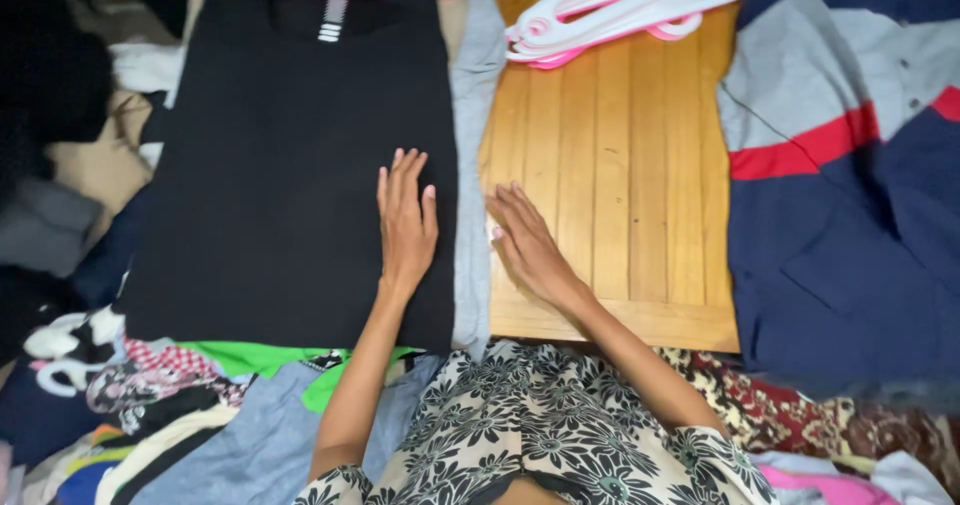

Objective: The person places a beige top onto a white hanger and sets it aside. They then pick up a black top, place it on a pink hanger, and set it down. Finally, they pick up a blue, grey, and red cardigan and button it up while it lies on the stool.

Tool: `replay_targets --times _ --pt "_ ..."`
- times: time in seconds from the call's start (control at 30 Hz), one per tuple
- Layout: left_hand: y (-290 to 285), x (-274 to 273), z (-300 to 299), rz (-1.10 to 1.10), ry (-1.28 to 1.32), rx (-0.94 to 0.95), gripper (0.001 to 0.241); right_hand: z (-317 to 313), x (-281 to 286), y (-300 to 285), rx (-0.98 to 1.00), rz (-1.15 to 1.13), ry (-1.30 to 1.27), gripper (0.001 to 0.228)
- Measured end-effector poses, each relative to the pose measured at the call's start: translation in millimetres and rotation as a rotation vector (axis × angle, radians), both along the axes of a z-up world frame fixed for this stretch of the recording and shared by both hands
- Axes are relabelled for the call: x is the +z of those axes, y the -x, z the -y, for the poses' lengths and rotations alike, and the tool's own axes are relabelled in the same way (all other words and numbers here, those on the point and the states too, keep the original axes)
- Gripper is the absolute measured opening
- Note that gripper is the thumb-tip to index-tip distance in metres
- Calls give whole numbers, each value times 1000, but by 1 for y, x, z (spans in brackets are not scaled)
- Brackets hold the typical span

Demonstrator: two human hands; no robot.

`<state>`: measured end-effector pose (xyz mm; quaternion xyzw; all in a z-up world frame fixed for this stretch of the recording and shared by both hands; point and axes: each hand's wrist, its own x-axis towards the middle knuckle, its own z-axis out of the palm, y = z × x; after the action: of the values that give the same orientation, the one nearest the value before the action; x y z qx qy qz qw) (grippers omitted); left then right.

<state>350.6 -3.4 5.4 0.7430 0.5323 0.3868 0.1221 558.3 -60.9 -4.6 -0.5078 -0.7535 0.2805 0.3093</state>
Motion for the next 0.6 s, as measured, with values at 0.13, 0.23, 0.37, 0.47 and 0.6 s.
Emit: replay_targets --times 0.13,0.23,0.37,0.47,0.6 --pt "-52 1 -6 71 14 -119 38 1 -3 -50 -123 -16 35 47" --pt "-94 -2 -5 108 47 -243 30 3 0 -90 -190 -29 2 43" --pt "-145 -5 -2 121 183 -377 29 11 9 -145 -281 -31 -21 41" --pt "-181 -15 -9 160 300 -453 30 20 29 -186 -351 -16 -41 40" --pt "-232 6 -17 222 406 -584 31 26 44 -245 -511 23 -154 35"
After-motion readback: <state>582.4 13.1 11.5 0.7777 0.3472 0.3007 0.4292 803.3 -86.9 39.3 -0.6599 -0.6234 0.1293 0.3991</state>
